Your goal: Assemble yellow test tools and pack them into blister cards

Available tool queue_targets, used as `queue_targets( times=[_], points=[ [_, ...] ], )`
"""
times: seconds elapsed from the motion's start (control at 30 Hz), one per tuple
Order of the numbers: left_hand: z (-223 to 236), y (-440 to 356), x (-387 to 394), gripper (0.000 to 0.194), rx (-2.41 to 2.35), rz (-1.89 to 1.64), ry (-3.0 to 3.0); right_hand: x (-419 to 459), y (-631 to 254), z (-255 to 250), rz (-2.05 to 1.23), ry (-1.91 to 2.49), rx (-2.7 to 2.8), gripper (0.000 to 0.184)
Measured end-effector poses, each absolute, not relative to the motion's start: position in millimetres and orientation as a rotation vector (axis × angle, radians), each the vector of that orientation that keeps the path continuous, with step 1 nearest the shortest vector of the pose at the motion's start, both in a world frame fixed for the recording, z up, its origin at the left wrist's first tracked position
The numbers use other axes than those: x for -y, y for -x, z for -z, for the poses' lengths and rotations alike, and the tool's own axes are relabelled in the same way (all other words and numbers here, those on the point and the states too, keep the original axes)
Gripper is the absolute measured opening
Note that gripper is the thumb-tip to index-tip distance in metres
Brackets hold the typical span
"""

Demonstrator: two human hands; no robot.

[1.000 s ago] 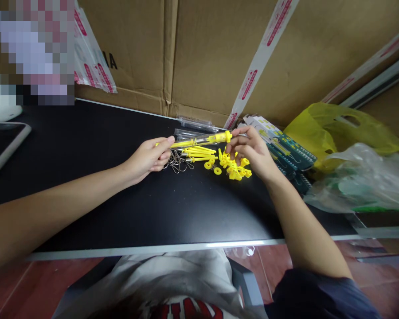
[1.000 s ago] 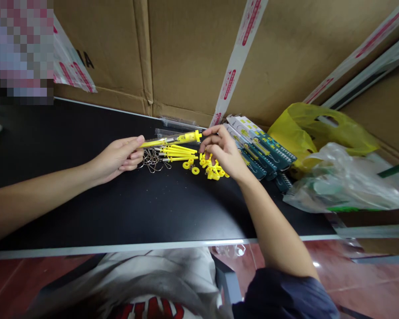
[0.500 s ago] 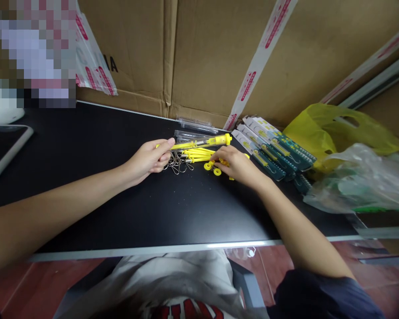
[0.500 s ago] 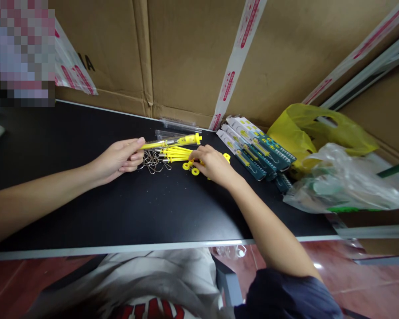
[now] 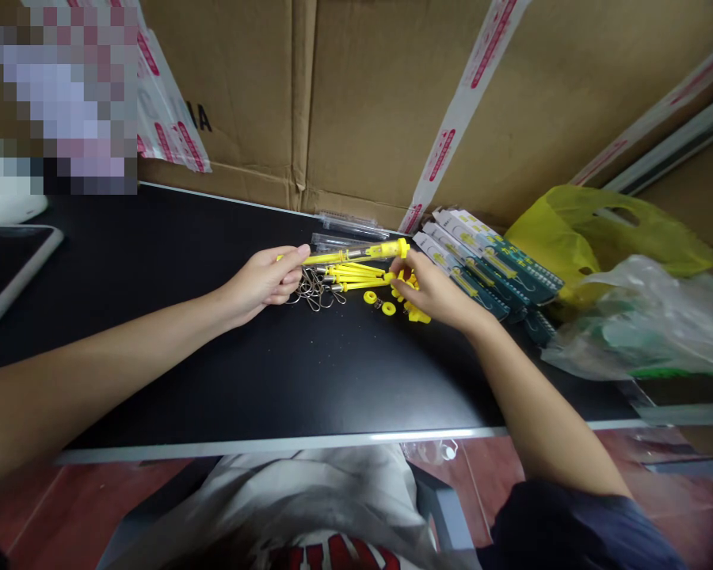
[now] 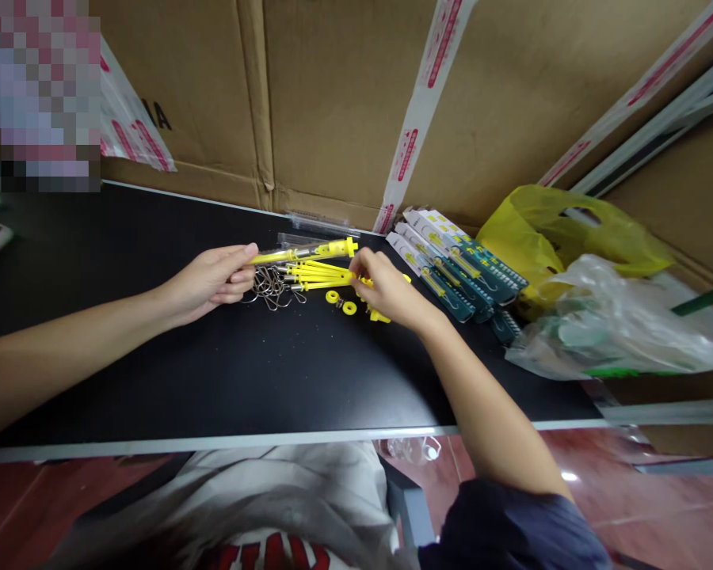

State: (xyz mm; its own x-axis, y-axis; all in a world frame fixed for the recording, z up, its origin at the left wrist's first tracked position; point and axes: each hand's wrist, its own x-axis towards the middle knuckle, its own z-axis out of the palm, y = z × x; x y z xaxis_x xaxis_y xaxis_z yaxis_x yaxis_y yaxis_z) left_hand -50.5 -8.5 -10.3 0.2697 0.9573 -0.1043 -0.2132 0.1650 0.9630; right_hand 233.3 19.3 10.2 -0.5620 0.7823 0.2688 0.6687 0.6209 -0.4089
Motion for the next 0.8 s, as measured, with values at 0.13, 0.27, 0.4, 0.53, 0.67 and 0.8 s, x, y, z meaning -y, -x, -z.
queue_targets(
  times=[0.13,0.27,0.4,0.53,0.67,0.8],
  points=[
    [9,52,7,0.036,-0.929,-1.018,-1.058,-17,-238,-25,-0.686,1.033,2.007,0.014],
    [11,53,7,0.038,-0.925,-1.007,-1.068,-15,-235,-29,-0.804,0.976,1.840,0.021],
    [13,52,7,0.038,-0.931,-0.994,-1.074,-12,-229,-29,-0.819,0.968,1.860,0.027],
    [13,51,8,0.039,-0.943,-0.987,-1.080,-11,-228,-29,-0.834,0.948,1.868,0.026],
    [13,51,8,0.038,-0.938,-0.981,-1.093,-10,-229,-28,-0.843,0.967,1.875,0.027],
    [14,51,7,0.037,-0.933,-0.974,-1.097,-10,-228,-28,-0.884,0.950,1.873,0.027]
  ],
)
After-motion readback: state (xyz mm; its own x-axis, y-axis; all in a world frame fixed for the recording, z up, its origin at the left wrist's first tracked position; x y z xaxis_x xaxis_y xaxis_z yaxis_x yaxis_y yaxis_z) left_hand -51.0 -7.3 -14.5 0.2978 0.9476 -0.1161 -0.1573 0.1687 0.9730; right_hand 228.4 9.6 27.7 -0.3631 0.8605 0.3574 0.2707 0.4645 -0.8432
